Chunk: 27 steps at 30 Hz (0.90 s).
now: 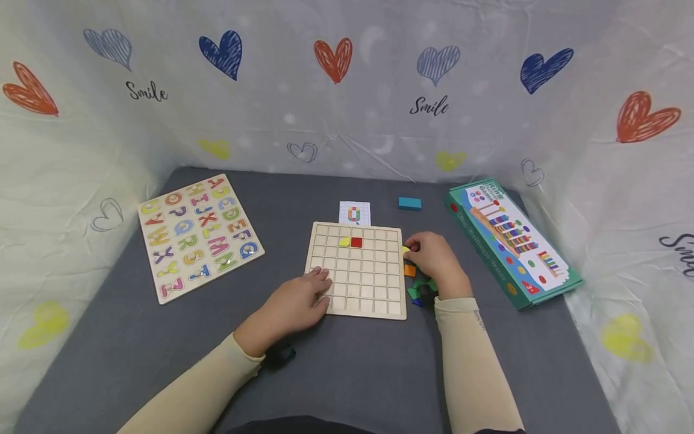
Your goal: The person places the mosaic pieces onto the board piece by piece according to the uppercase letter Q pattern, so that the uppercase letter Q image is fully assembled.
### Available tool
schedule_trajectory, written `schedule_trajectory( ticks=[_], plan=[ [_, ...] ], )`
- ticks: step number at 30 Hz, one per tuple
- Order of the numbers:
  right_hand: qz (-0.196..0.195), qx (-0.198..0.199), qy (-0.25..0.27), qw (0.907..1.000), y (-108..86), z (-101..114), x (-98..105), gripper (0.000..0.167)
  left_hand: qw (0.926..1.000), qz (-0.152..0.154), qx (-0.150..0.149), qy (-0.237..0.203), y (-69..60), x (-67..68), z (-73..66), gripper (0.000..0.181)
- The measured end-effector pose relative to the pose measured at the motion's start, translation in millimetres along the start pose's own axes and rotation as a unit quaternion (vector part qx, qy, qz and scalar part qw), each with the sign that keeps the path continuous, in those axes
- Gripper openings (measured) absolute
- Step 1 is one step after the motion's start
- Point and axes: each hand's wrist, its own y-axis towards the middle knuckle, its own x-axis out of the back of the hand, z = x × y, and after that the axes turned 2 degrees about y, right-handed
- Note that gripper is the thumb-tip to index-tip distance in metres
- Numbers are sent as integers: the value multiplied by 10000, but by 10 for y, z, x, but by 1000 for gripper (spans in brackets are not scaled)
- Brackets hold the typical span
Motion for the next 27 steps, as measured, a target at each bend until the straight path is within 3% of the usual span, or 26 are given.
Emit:
schedule_trajectory(
  ticks=[27],
  plan=[
    [-242,51,77,9997,-60,14,-4,14,10000,55,28,-20,5,2,9,46]
  ],
)
